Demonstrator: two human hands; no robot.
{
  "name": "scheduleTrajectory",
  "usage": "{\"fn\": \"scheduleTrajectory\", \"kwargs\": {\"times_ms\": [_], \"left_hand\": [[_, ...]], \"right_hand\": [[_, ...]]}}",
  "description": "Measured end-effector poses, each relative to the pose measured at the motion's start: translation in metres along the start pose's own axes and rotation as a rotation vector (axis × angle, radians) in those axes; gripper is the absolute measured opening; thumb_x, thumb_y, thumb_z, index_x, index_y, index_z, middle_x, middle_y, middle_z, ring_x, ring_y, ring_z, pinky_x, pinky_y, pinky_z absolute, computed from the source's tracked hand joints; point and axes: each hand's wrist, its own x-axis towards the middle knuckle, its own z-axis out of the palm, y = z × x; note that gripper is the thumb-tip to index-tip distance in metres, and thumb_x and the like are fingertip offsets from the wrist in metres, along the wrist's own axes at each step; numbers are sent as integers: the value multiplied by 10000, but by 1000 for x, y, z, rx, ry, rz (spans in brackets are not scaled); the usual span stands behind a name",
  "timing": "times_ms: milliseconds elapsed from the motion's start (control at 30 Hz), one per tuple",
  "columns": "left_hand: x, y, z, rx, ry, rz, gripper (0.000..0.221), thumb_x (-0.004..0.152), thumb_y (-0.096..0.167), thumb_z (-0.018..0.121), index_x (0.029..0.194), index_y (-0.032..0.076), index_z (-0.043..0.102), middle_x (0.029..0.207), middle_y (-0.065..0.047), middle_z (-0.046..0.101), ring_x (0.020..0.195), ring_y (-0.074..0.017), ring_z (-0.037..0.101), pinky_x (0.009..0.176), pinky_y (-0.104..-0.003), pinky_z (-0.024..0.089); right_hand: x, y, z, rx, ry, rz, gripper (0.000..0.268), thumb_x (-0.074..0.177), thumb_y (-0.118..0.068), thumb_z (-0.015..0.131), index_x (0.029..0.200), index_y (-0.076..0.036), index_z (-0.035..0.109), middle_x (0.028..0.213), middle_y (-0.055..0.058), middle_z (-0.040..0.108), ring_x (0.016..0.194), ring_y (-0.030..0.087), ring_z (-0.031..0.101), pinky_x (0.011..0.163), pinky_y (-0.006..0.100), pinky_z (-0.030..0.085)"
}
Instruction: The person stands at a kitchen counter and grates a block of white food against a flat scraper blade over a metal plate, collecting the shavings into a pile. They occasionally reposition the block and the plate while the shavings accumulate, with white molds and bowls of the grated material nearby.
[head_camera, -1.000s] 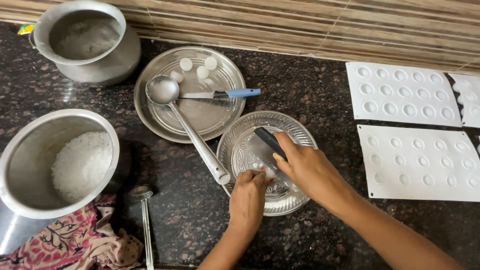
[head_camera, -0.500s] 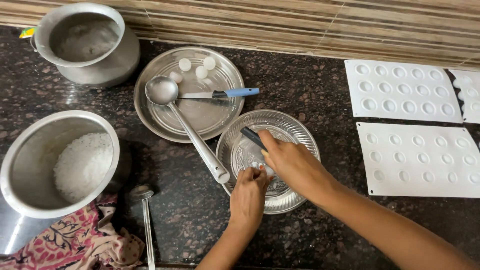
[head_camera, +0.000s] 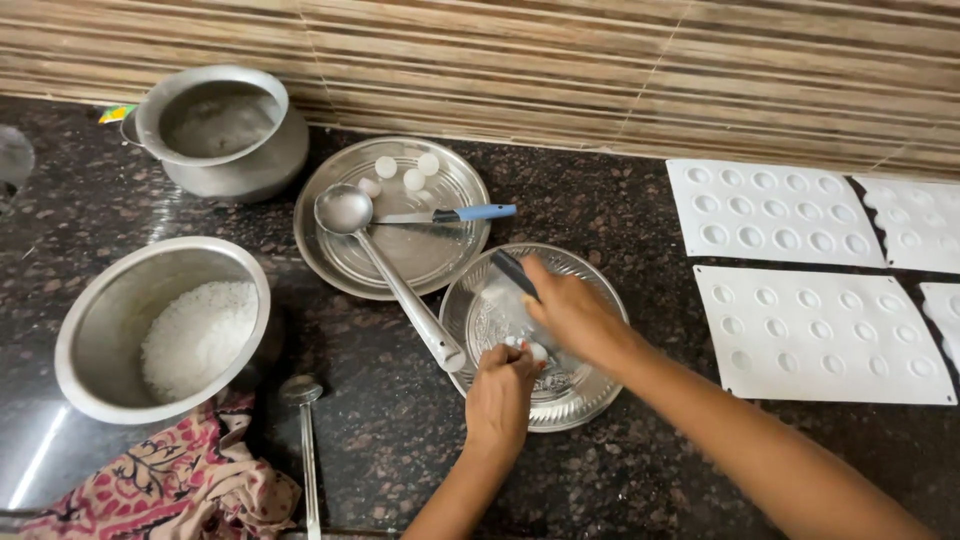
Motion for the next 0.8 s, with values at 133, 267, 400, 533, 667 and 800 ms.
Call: {"fn": "scheduleTrajectory", "kwargs": {"times_ms": [133, 267, 400, 533, 667, 800], "left_hand": [[-2, 6, -11, -93, 1, -44, 194, 898, 217, 712, 993, 58, 766, 947, -132, 694, 946, -321, 671, 762, -434, 550], [-1, 3, -5, -78, 39, -32, 267, 886, 211, 710, 1073, 25, 754, 951, -131, 702, 945, -337, 665, 785, -439, 551], [5, 10, -12, -104, -38, -148, 274, 876, 223, 720, 1080, 46, 766, 965, -124, 703, 927, -321, 687, 782, -426, 554], [7, 16, -18, -100, -28, -192, 288, 856, 238, 743, 1070, 47, 769, 979, -116, 710, 916, -317, 698, 768, -415, 558], [6, 8, -9, -85, -23, -171, 276, 862, 238, 738, 1063, 52, 775, 964, -115, 708, 916, -313, 698, 767, -420, 558], [6, 10, -10, -67, -49, -180, 257, 873, 247, 726, 1039, 58, 779, 940, -108, 697, 910, -307, 691, 757, -423, 555]], "right_hand": [[-10, -23, -35, 51, -3, 169, 417, 934, -211, 662, 1280, -91, 462, 754, 235, 693, 714, 436, 711, 567, 535, 518], [-26, -20, -36, 33, 85, 143, 422, 925, -211, 663, 1278, -91, 465, 809, 248, 704, 735, 459, 706, 556, 539, 524], [-31, -27, -41, 7, 63, 132, 414, 934, -215, 665, 1268, -78, 462, 777, 232, 708, 704, 440, 709, 545, 523, 533], [-32, -25, -32, 45, -8, 137, 434, 931, -180, 660, 1287, -60, 443, 750, 206, 708, 655, 389, 729, 511, 489, 538], [-33, -20, -22, 41, 65, 14, 441, 907, -148, 676, 1267, -31, 448, 771, 209, 706, 663, 394, 722, 499, 480, 531], [-31, -31, -26, -9, 6, 19, 422, 927, -149, 659, 1271, -31, 445, 741, 208, 697, 644, 394, 716, 486, 482, 525]]}}
